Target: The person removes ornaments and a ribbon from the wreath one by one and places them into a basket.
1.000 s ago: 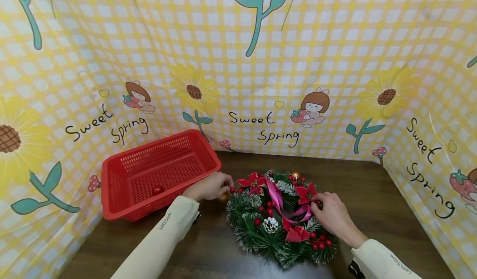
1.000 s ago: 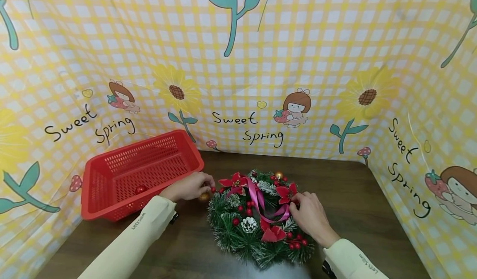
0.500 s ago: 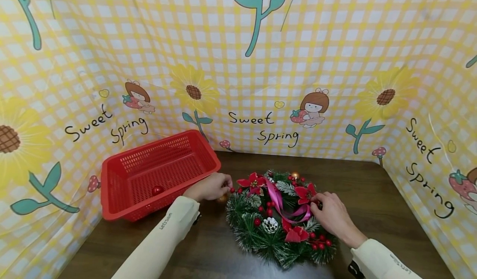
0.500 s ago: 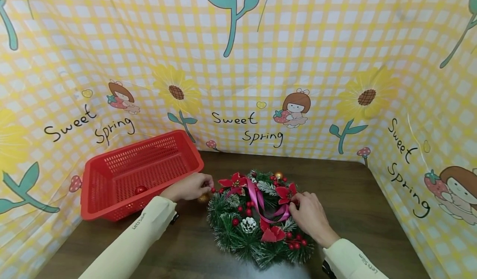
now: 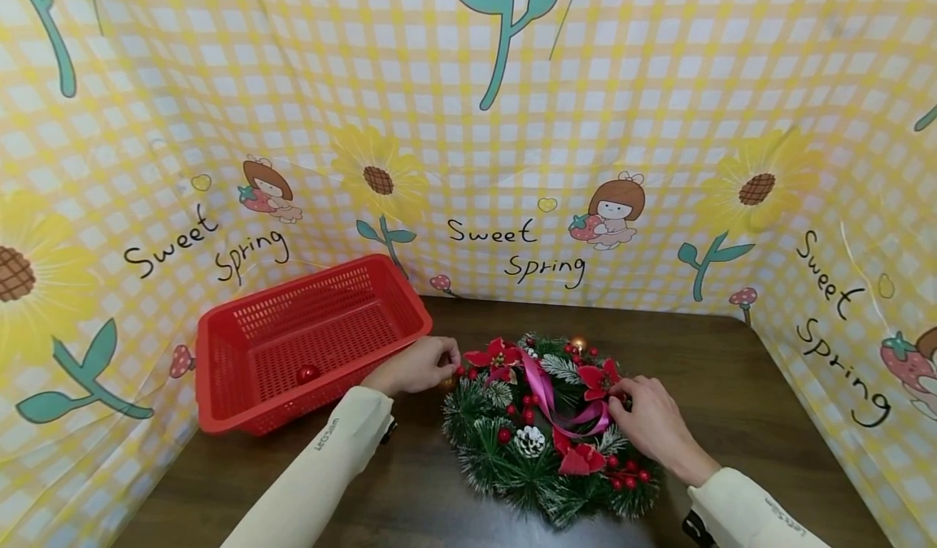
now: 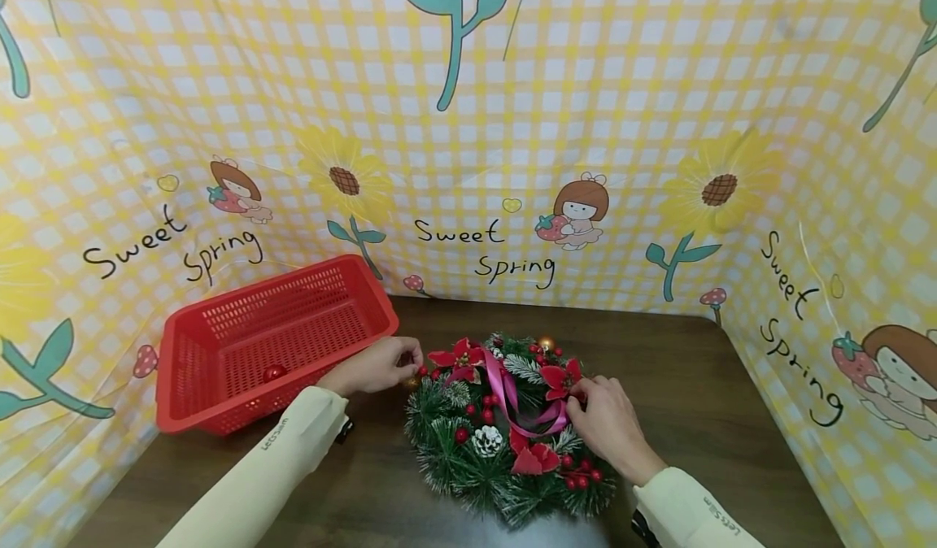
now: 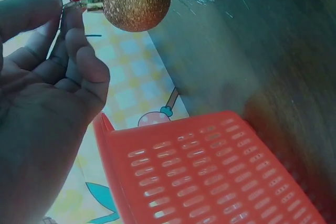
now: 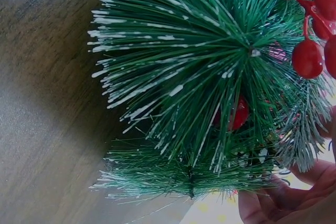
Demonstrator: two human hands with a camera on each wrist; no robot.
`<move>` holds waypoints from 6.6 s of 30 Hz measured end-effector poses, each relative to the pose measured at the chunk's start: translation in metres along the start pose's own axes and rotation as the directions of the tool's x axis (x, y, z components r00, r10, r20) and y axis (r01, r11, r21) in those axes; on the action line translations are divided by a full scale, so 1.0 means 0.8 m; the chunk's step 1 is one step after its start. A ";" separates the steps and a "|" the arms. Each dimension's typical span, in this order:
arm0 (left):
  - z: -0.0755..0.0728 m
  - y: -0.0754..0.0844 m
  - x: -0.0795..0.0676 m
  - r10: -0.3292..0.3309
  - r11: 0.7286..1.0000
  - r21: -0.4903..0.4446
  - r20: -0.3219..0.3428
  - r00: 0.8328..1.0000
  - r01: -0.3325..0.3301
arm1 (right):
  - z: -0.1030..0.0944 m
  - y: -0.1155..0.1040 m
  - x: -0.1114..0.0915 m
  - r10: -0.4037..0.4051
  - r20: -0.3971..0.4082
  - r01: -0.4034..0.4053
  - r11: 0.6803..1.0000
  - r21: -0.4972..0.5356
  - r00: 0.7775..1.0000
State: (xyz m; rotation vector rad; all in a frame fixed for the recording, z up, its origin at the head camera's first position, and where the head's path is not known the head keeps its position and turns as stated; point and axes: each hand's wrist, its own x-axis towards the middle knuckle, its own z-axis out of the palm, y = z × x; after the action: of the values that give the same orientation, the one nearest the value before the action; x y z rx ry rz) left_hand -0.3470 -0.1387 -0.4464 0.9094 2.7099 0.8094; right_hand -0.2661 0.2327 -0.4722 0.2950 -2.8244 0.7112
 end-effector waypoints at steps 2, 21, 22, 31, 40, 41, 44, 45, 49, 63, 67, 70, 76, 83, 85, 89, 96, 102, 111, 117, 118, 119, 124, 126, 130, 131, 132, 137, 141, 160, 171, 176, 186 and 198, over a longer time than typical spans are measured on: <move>0.001 -0.002 0.001 0.001 1.000 0.014 -0.003 1.000 -0.001 | -0.001 -0.001 0.000 0.001 0.004 -0.001 1.000 0.003 1.000; -0.014 0.009 0.005 -0.082 0.993 0.091 0.101 0.991 0.073 | 0.001 -0.001 -0.001 -0.015 -0.008 0.015 1.000 0.012 1.000; -0.014 0.009 0.005 -0.084 0.994 0.083 0.101 0.991 0.076 | 0.001 -0.001 -0.001 -0.010 -0.006 0.010 1.000 0.010 1.000; -0.013 0.009 0.004 -0.069 0.997 0.037 0.082 0.994 0.067 | 0.001 -0.025 0.011 -0.077 -0.182 0.090 0.994 0.063 0.980; -0.010 0.009 0.003 -0.048 0.998 0.053 0.056 0.997 0.045 | 0.022 -0.145 0.069 -0.301 0.083 0.267 0.920 0.289 0.950; -0.010 0.010 0.003 -0.038 0.998 0.051 0.050 0.998 0.036 | 0.026 -0.157 0.077 -0.299 0.137 0.250 0.923 0.292 0.944; -0.010 0.011 0.002 -0.018 0.998 0.055 0.038 0.999 0.016 | 0.042 -0.183 0.102 -0.303 0.257 0.234 0.935 0.267 0.918; -0.010 0.011 0.001 -0.014 0.998 0.057 0.036 0.999 0.012 | 0.047 -0.189 0.109 -0.298 0.294 0.225 0.940 0.257 0.908; -0.010 0.012 -0.001 -0.008 0.999 0.040 0.026 1.000 0.007 | 0.065 -0.203 0.125 -0.262 0.416 0.185 0.959 0.217 0.871; -0.014 0.011 -0.010 -0.030 0.999 0.023 0.028 0.999 0.030 | 0.095 -0.210 0.124 -0.299 0.378 0.222 0.947 0.234 0.876; -0.013 0.010 -0.010 -0.044 0.999 0.029 0.029 0.999 0.043 | 0.098 -0.215 0.120 -0.256 0.343 0.192 0.959 0.209 0.904; -0.013 0.011 -0.010 -0.044 0.999 0.031 0.025 0.999 0.043 | 0.102 -0.218 0.118 -0.207 0.311 0.162 0.973 0.165 0.928; -0.014 0.009 -0.010 -0.026 0.999 0.048 0.045 0.999 0.024 | 0.104 -0.219 0.121 -0.164 0.296 0.109 0.975 0.193 0.941; -0.012 0.010 -0.010 -0.041 0.997 0.069 0.043 0.998 0.038 | 0.106 -0.213 0.121 -0.144 0.306 0.051 0.955 0.292 0.941; -0.011 0.012 -0.010 -0.055 0.997 0.062 0.037 0.998 0.053 | 0.106 -0.212 0.120 -0.144 0.297 0.051 0.953 0.300 0.944; -0.010 0.014 -0.012 -0.067 0.996 0.054 0.031 0.997 0.065 | 0.106 -0.212 0.118 -0.154 0.274 0.064 0.949 0.310 0.949; -0.006 0.010 -0.013 -0.033 0.997 0.071 -0.003 0.999 0.033 | 0.108 -0.213 0.116 -0.196 0.233 0.115 0.940 0.322 0.952; -0.008 0.009 -0.015 -0.017 0.998 0.062 -0.024 1.000 0.018 | 0.106 -0.205 0.117 -0.256 0.239 0.161 0.921 0.355 0.937; -0.025 0.019 -0.021 -0.010 1.000 0.007 -0.044 0.999 0.010 | 0.093 -0.190 0.118 -0.261 0.329 0.146 0.930 0.336 0.907; -0.057 0.022 -0.033 -0.013 1.000 -0.011 -0.142 0.990 0.012 | 0.088 -0.185 0.113 -0.272 0.351 0.142 0.924 0.354 0.896; -0.066 0.024 -0.036 -0.021 1.000 -0.016 -0.169 0.985 0.018 | 0.087 -0.185 0.112 -0.276 0.349 0.144 0.922 0.360 0.896; -0.076 0.025 -0.039 -0.031 0.999 -0.024 -0.197 0.980 0.027 | 0.087 -0.185 0.111 -0.282 0.345 0.148 0.918 0.368 0.895; -0.119 0.028 -0.051 -0.106 0.993 0.002 -0.337 0.935 0.114 | 0.084 -0.185 0.110 -0.291 0.335 0.154 0.913 0.379 0.896; -0.129 0.026 -0.053 -0.150 0.985 0.030 -0.368 0.918 0.173 | 0.083 -0.183 0.109 -0.285 0.327 0.148 0.911 0.385 0.901; -0.135 0.010 -0.057 -0.235 0.959 0.050 -0.415 0.879 0.280 | 0.080 -0.180 0.110 -0.286 0.298 0.155 0.906 0.395 0.911; -0.134 0.004 -0.059 -0.253 0.952 0.049 -0.431 0.866 0.302 | 0.079 -0.179 0.110 -0.287 0.289 0.160 0.905 0.393 0.913; -0.134 -0.002 -0.061 -0.267 0.947 0.045 -0.443 0.856 0.318 | 0.078 -0.178 0.110 -0.291 0.279 0.168 0.904 0.392 0.915; -0.135 -0.029 -0.069 -0.316 0.920 0.048 -0.500 0.807 0.390 | 0.062 -0.168 0.107 -0.296 0.230 0.199 0.909 0.367 0.927; -0.138 -0.046 -0.076 -0.349 0.898 0.051 -0.522 0.778 0.437 | 0.043 -0.153 0.104 -0.281 0.197 0.200 0.915 0.351 0.939; -0.135 -0.064 -0.085 -0.382 0.860 0.087 -0.544 0.747 0.503 | -0.034 -0.051 0.121 -0.078 0.126 0.048 0.972 0.231 0.989; -0.104 -0.018 -0.035 -0.310 0.901 0.103 -0.529 0.790 0.422 | -0.030 -0.011 0.117 0.022 0.201 -0.053 0.987 0.149 0.979; -0.077 0.011 -0.008 -0.154 0.947 0.157 -0.544 0.825 0.280 | -0.015 -0.003 0.115 0.051 0.248 -0.090 0.985 0.148 0.967; -0.012 0.047 0.034 0.038 0.972 0.228 -0.358 0.933 0.047 | -0.006 -0.004 0.117 0.003 0.256 -0.054 0.979 0.194 0.967; 0.050 0.067 0.052 0.058 0.978 0.208 -0.143 0.988 -0.028 | 0.004 -0.012 0.124 -0.152 0.258 0.132 0.987 0.093 0.954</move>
State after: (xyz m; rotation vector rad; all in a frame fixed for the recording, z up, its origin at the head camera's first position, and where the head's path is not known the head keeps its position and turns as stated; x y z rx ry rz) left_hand -0.3402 -0.0603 -0.4500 0.9890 2.9564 0.6365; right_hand -0.3589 0.2087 -0.4453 0.6455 -2.9870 0.8009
